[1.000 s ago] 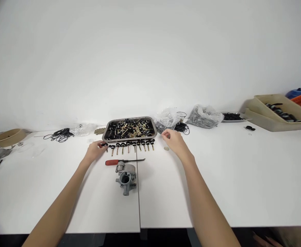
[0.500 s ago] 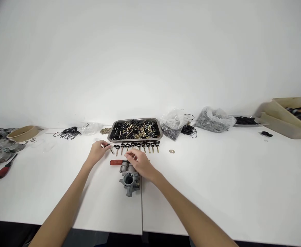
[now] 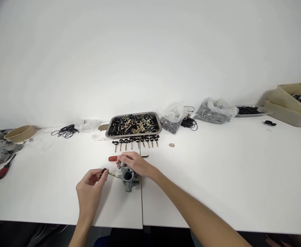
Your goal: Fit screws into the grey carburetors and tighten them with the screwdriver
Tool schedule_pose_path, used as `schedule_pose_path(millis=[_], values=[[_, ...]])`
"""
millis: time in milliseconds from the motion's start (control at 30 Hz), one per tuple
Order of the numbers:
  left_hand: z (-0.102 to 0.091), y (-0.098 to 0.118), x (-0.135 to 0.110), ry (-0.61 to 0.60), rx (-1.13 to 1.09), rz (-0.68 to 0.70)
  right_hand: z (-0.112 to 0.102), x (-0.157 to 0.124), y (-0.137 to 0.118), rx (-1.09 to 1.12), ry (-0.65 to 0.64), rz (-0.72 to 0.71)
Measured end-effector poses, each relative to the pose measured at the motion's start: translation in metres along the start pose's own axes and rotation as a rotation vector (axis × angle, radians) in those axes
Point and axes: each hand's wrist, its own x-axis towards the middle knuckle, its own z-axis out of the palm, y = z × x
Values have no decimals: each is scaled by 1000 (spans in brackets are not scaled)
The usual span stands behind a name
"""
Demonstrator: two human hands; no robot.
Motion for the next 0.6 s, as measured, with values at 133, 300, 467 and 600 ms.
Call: schedule_pose_path(millis=[133,300,467,600], values=[[1,1,0,24,-52,-47,0,0,3,16,9,-14],[5,4,-8,88,-162,-83,0,1,7,22,13,-12],[11,5,-15,127,-236,-97,1,3,8,42,30,-23],[21,7,-26,12,-280,-36,2,4,9,88,39,-12]])
